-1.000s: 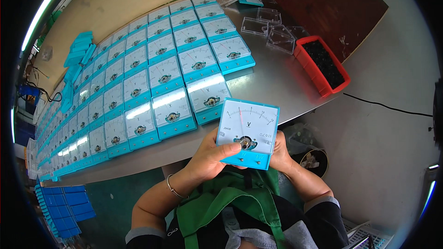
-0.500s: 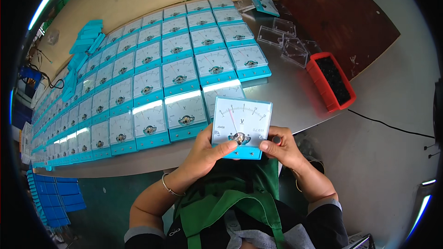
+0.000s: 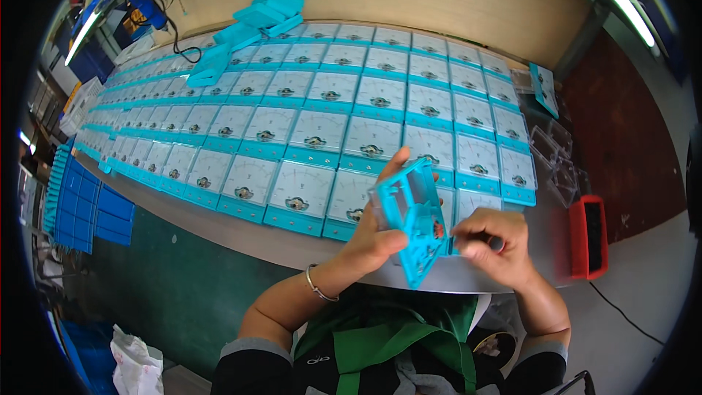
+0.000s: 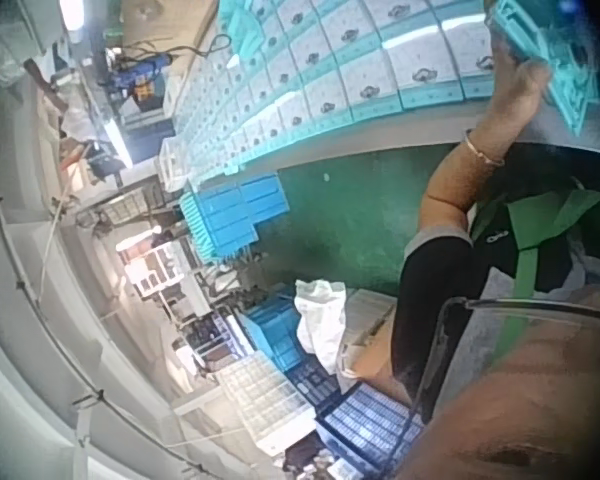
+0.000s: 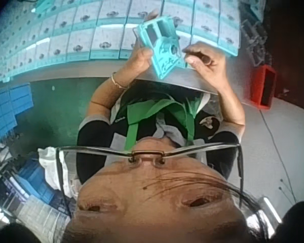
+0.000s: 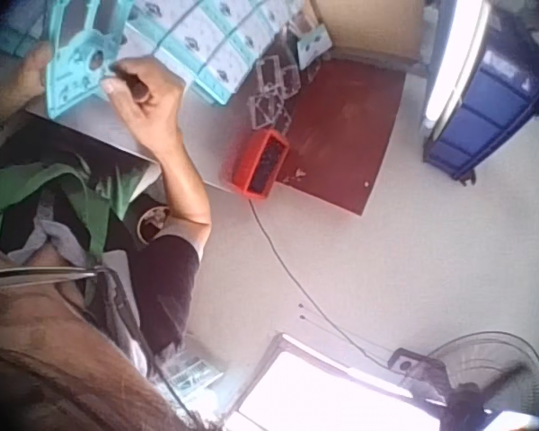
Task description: The person assembles small teal-colored electrical devices on a metal workbench. They pick up a device, insert a clear plastic cover, and secure it with a screwdriver. The process is repeated for multiple units, with finished devices placed in a stack on the table.
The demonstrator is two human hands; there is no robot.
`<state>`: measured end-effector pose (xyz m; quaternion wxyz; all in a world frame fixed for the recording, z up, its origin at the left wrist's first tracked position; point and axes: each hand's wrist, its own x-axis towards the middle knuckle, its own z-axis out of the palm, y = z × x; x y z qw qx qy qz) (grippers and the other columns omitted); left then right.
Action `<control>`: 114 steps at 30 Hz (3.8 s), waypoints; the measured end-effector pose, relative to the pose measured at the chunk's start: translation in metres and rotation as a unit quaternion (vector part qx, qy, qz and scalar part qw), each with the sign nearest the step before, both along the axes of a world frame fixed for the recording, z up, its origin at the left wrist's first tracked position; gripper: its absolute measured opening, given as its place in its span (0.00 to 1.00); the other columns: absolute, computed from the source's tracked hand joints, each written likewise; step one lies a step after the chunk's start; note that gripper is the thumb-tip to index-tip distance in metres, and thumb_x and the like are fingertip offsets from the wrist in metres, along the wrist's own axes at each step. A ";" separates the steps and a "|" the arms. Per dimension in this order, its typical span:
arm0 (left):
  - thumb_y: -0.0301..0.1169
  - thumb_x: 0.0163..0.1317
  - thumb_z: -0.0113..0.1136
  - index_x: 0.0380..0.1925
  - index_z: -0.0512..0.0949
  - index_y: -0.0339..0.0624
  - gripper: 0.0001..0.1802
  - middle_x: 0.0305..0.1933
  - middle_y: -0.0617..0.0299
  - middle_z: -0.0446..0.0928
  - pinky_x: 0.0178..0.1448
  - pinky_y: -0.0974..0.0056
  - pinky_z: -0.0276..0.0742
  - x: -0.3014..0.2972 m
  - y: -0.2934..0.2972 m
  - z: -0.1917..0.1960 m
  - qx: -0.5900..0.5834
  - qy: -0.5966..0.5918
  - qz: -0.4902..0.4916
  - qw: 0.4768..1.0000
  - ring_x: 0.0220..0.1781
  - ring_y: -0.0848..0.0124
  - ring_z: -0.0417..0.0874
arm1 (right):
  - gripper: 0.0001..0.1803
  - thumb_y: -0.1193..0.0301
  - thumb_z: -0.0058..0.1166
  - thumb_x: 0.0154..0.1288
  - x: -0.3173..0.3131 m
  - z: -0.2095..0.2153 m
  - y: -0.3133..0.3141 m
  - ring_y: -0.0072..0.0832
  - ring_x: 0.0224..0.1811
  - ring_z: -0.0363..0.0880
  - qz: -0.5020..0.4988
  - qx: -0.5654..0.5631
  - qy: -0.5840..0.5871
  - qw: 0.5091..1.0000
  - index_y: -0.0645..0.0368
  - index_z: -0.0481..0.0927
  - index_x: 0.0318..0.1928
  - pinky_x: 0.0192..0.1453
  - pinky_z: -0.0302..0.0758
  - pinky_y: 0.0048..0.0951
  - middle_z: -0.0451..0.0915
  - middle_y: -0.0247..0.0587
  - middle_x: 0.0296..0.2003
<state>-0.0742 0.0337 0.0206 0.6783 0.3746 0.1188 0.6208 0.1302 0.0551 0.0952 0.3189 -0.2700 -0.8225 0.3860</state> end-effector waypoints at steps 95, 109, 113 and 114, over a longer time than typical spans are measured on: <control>0.47 0.40 0.77 0.68 0.49 0.46 0.59 0.65 0.51 0.55 0.68 0.50 0.60 0.074 -0.020 0.011 0.040 0.304 -0.050 0.950 0.66 0.55 0.61 | 0.48 0.72 0.66 0.54 0.077 -0.045 -0.068 0.34 0.74 0.46 -0.055 -0.334 0.181 0.923 0.62 0.52 0.71 0.74 0.44 0.35 0.54 0.55 0.70; 0.44 0.43 0.76 0.68 0.42 0.43 0.61 0.67 0.50 0.49 0.69 0.53 0.57 0.128 -0.013 0.009 0.284 0.395 0.126 0.865 0.70 0.58 0.54 | 0.45 0.74 0.72 0.41 0.086 -0.044 -0.107 0.46 0.46 0.75 -0.317 0.221 -0.008 0.922 0.68 0.64 0.63 0.40 0.78 0.36 0.70 0.54 0.53; 0.43 0.47 0.75 0.70 0.38 0.45 0.62 0.70 0.49 0.47 0.70 0.52 0.56 0.128 -0.019 0.006 0.283 0.391 0.090 0.871 0.71 0.58 0.54 | 0.43 0.73 0.70 0.44 0.089 -0.049 -0.102 0.43 0.42 0.77 -0.355 0.233 -0.019 0.905 0.69 0.64 0.62 0.41 0.76 0.36 0.74 0.54 0.46; 0.42 0.49 0.74 0.70 0.40 0.43 0.60 0.70 0.48 0.48 0.71 0.52 0.55 0.123 -0.017 0.009 0.240 0.332 0.064 0.910 0.71 0.57 0.54 | 0.42 0.73 0.69 0.45 0.095 -0.050 -0.102 0.42 0.41 0.77 -0.350 0.219 -0.018 0.910 0.69 0.64 0.61 0.41 0.76 0.36 0.75 0.54 0.45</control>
